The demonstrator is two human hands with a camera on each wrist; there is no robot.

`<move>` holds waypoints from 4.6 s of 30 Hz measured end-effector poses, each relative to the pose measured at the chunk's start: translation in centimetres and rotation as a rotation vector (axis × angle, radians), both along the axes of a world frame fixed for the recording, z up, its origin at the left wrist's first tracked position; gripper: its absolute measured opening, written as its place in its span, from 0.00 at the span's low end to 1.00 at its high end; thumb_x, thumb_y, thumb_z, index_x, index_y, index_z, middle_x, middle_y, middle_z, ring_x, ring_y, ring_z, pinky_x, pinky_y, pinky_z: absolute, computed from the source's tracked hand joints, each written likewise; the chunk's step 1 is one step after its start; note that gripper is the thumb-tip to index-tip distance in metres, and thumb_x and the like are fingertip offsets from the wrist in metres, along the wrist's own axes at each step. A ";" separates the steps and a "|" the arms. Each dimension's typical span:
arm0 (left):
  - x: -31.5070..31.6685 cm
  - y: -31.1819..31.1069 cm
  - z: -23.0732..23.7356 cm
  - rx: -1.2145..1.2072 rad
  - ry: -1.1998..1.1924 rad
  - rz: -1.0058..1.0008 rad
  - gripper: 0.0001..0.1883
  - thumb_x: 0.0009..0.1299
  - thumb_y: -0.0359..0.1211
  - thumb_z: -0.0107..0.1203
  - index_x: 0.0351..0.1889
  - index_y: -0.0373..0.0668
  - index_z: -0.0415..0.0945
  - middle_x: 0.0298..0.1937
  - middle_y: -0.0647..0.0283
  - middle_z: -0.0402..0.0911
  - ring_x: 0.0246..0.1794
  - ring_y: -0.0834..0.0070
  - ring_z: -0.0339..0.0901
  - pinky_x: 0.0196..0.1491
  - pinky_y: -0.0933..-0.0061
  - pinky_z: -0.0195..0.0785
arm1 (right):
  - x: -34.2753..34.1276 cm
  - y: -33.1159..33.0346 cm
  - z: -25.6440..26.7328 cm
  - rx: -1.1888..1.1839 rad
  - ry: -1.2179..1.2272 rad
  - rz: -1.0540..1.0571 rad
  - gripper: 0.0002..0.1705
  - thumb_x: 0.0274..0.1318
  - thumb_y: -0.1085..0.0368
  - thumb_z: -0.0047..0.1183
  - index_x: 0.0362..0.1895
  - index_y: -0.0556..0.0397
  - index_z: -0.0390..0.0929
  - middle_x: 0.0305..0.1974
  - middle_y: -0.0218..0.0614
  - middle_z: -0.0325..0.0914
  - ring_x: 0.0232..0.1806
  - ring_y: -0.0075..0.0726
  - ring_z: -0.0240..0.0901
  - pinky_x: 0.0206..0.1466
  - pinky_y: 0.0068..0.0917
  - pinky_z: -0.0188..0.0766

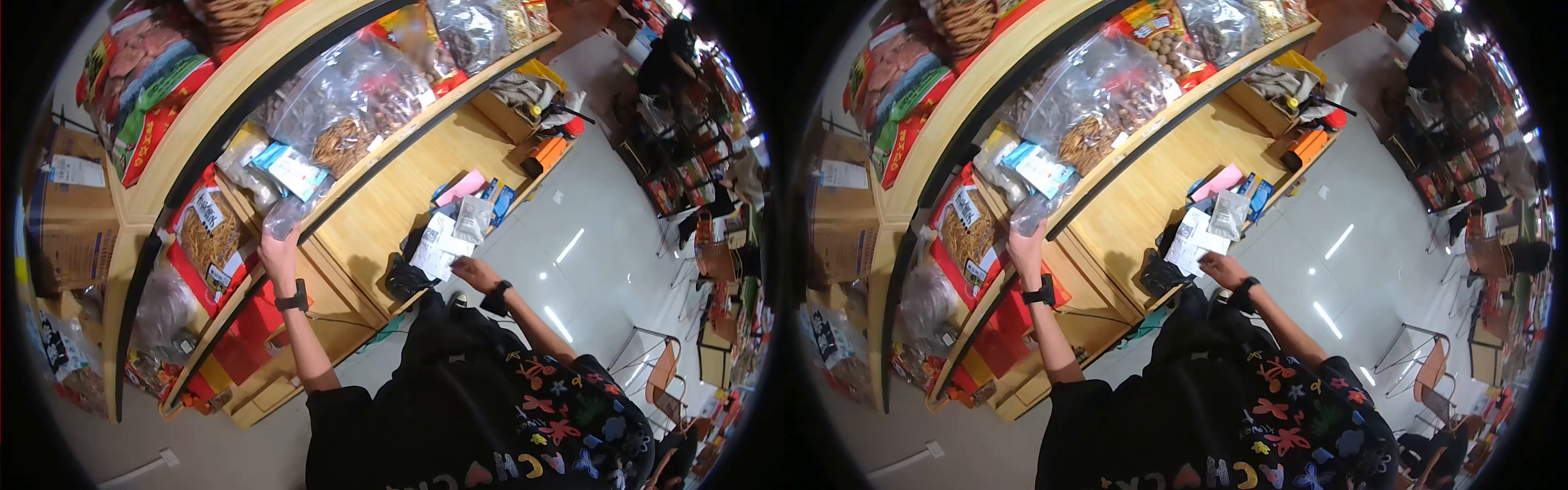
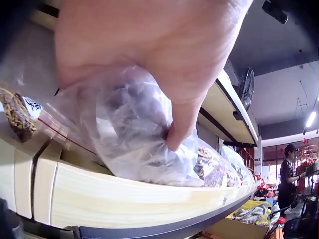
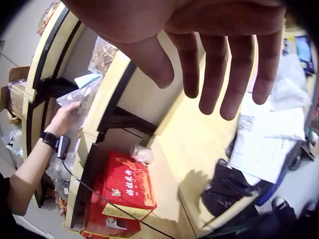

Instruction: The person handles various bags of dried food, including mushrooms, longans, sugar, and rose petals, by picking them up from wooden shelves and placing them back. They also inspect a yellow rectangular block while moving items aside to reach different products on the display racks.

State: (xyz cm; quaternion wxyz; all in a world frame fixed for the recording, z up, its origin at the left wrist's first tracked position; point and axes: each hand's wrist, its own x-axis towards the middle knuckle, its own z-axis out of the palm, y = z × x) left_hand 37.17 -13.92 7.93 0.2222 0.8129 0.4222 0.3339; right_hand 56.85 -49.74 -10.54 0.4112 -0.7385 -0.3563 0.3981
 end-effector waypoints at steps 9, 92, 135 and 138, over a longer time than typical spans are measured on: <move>-2.4 0.9 -0.5 -0.131 -0.192 -0.049 0.22 0.55 0.33 0.67 0.47 0.40 0.75 0.41 0.56 0.82 0.42 0.64 0.81 0.44 0.66 0.72 | -2.2 17.0 13.2 0.483 -0.296 0.105 0.30 0.55 0.66 0.53 0.63 0.50 0.61 0.59 0.46 0.66 0.60 0.51 0.64 0.59 0.39 0.64; 3.9 2.2 -2.6 -0.135 -0.201 0.025 0.28 0.65 0.37 0.59 0.55 0.29 0.61 0.48 0.47 0.69 0.50 0.53 0.68 0.47 0.60 0.68 | -1.3 21.4 5.8 0.260 0.213 0.030 0.12 0.61 0.63 0.50 0.44 0.58 0.76 0.36 0.37 0.80 0.39 0.29 0.78 0.43 0.25 0.72; -3.1 -4.1 -4.1 -0.973 -1.020 -0.139 0.27 0.62 0.22 0.56 0.60 0.39 0.63 0.56 0.61 0.72 0.56 0.73 0.70 0.58 0.68 0.63 | -2.7 15.7 11.1 0.374 0.580 0.133 0.32 0.60 0.61 0.54 0.66 0.50 0.57 0.57 0.40 0.68 0.57 0.33 0.66 0.60 0.32 0.64; -4.8 -6.4 -6.3 -1.018 -0.833 -0.186 0.26 0.61 0.21 0.57 0.58 0.36 0.65 0.54 0.60 0.74 0.54 0.72 0.72 0.57 0.68 0.66 | -4.2 16.5 14.4 0.408 0.564 0.300 0.44 0.59 0.60 0.56 0.72 0.46 0.43 0.65 0.45 0.56 0.62 0.40 0.60 0.64 0.37 0.60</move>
